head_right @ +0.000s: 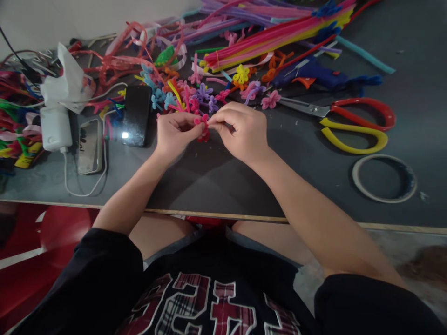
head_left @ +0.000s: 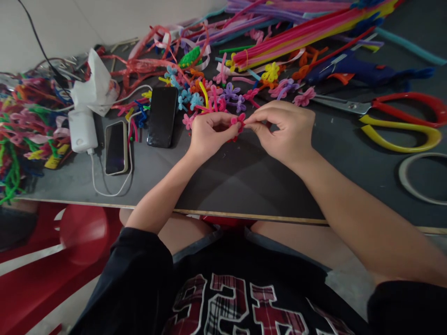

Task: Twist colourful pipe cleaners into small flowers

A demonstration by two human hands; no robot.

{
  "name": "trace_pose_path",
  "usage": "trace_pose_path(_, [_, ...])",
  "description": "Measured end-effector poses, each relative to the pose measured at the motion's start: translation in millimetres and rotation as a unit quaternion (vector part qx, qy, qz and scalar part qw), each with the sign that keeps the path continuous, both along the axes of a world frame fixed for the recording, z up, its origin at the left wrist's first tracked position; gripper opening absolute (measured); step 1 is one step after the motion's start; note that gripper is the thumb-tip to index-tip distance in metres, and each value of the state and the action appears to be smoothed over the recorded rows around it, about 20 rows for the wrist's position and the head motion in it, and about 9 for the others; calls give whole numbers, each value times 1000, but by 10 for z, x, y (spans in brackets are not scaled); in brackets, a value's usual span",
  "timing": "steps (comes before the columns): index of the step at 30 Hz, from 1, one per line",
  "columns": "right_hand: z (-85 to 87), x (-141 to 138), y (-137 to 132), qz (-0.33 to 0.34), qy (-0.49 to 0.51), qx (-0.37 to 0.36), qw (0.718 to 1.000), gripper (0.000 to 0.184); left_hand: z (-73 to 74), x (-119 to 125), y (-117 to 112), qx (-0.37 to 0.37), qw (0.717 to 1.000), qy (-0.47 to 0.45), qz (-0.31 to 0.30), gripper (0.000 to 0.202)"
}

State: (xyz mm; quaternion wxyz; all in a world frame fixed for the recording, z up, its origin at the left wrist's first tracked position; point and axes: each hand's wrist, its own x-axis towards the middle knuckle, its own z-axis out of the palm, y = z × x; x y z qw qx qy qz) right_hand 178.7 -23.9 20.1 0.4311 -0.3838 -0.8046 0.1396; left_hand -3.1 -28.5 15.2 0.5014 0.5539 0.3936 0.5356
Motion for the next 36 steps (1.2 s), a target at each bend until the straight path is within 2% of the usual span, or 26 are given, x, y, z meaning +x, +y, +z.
trace_pose_path(6, [3, -35, -14, -13, 36, -20, 999, 16, 30, -7, -6, 11, 999, 36, 12, 5])
trace_pose_path(12, [-8, -80, -35, -25, 119, -62, 991, 13, -38, -23, 23, 88, 993, 29, 69, 2])
trace_pose_path(16, [-56, -106, -38, -19, 144, -96, 985, 19, -64, -24, 22, 108, 987, 75, 86, 8])
trace_pose_path(21, [-81, -102, -11, 24, 145, -123, 981, 36, -101, -15, 24, 106, 988, 79, 74, 12])
trace_pose_path(28, [-19, -101, -35, 103, 165, -247, 949, 54, -137, -32, 38, 110, 990, 69, 48, 11])
trace_pose_path(33, [-58, -112, -2, 42, 196, -222, 954, 41, -110, -10, 46, 79, 993, 57, 73, 8])
trace_pose_path(36, [-100, -79, 48, 5, 226, -203, 953, 35, -82, 13, 39, 52, 996, 19, 65, 5])
